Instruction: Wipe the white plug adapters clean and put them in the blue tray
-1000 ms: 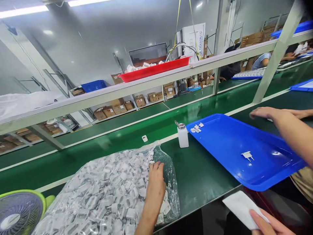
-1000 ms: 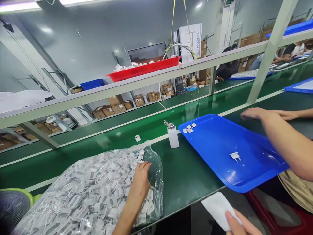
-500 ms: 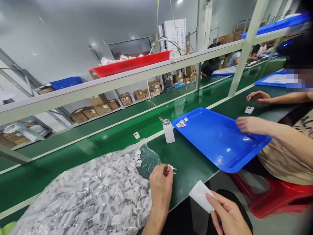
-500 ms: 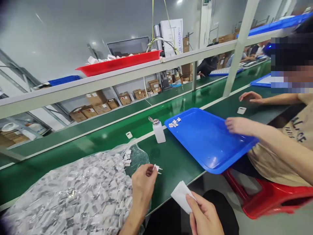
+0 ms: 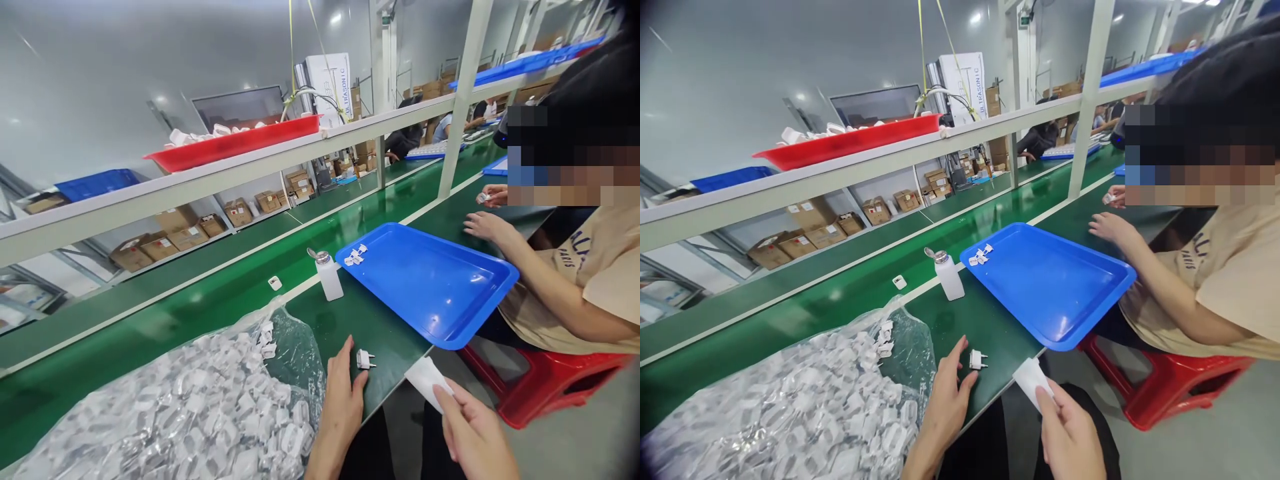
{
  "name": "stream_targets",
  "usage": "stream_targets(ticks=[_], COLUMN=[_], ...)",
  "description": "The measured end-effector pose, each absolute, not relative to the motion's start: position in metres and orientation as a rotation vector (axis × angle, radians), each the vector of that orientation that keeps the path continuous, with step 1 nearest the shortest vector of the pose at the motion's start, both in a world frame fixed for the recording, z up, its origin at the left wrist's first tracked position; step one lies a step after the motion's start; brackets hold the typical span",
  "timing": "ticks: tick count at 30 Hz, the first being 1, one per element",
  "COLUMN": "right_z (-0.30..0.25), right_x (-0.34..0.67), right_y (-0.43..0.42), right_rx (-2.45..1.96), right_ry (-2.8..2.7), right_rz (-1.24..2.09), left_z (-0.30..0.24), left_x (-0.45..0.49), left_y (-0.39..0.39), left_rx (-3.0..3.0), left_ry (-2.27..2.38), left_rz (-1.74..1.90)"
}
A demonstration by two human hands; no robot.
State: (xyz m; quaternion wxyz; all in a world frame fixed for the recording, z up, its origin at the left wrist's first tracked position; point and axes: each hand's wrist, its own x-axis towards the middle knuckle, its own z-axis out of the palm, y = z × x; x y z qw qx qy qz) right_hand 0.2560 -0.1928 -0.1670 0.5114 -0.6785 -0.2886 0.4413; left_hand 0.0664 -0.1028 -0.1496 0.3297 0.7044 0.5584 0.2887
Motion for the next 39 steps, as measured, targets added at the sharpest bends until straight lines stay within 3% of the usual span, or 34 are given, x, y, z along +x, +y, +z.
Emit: stream_targets(ticks=[9, 28, 39], right_z=[-0.201, -0.164, -0.194], right_x=[0.201, 0.218, 0.211], right_y=[-0.158, -0.107, -0.146], right_rx=[-1.514, -1.512, -1.517], right_ry=[-1.633, -1.811, -1.883], right_rz=[0.480, 0.623, 0.532], left_z=[-0.155, -0.160, -0.166], left_x=[0.069, 0.076, 0.077], left_y=[-0.099, -0.094, -0.095], left_rx=[1.921, 1.880, 1.861], left_ry=[1.367, 1.459, 1.425], left_rz=[0.887, 0.920, 0.943])
